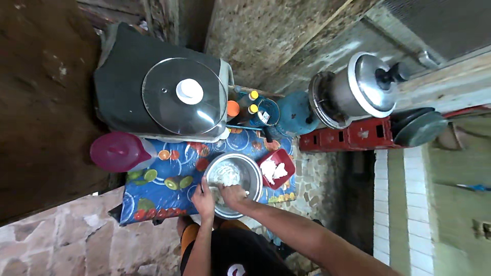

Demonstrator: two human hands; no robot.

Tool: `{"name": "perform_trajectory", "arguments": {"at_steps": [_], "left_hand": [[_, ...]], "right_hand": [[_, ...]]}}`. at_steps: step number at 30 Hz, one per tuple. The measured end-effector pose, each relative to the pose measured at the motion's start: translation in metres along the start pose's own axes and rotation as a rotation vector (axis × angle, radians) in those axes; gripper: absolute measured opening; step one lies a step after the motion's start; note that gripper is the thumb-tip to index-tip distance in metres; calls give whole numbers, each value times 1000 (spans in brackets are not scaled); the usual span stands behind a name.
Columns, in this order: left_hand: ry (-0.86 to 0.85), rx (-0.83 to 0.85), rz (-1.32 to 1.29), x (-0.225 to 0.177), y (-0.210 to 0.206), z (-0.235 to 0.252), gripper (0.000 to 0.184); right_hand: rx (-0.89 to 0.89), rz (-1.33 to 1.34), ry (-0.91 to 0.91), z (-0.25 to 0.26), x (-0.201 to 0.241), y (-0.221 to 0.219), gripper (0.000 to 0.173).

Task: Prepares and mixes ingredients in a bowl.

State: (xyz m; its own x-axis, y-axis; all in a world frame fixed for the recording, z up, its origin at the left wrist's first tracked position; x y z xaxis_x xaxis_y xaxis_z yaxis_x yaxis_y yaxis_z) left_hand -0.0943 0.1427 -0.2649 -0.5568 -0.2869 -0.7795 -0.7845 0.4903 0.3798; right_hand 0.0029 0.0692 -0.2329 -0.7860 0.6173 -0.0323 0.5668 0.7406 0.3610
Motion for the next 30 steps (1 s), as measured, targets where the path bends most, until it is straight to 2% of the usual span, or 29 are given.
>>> {"name": "perform_trajectory", "arguments": {"at_steps": [2, 4, 6, 9, 12, 15, 25, 28, 30], "left_hand": [[0, 7, -10, -3, 1, 0, 55], [-2, 1, -5, -5, 2, 0, 56], [1, -3, 4, -2, 2, -2, 56], [1, 23, -21, -5, 0, -2, 56], [-8, 11, -15, -4, -1, -2, 56], [-13, -12, -7, -2, 0, -2, 55], [-14, -31, 20, -4, 1, -3, 54], [0, -19, 15, -6, 1, -3, 55], [5, -17, 17, -6, 2, -7, 55]], "right_hand": [[-41, 73, -33, -6, -17, 7, 51], [-123, 247, -154, -1, -48, 22, 47], [-174, 430, -249, 11, -73, 30, 50], [-162, 535, -247, 21, -67, 40, 56], [-153, 375, -194, 18, -24, 40, 53], [-125, 200, -124, 13, -5, 33, 49], [-54, 123, -55, 13, 5, 23, 43], [-13, 109, -43, 10, 6, 13, 44], [32, 134, -60, 7, -3, -6, 52]]}}
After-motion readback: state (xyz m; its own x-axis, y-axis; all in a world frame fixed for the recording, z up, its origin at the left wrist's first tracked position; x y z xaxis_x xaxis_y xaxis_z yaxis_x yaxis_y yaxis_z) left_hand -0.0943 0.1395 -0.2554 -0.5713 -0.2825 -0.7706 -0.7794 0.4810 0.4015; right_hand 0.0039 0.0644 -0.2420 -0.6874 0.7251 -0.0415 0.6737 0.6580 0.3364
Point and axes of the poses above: each hand's wrist, its own z-axis towards the middle knuckle, its own y-axis out of the back of the hand, x = y × z, the point moved 6 cm from there along z, towards the middle knuckle, and after that the axes turned 6 degrees about x, right-handed, at the moved point
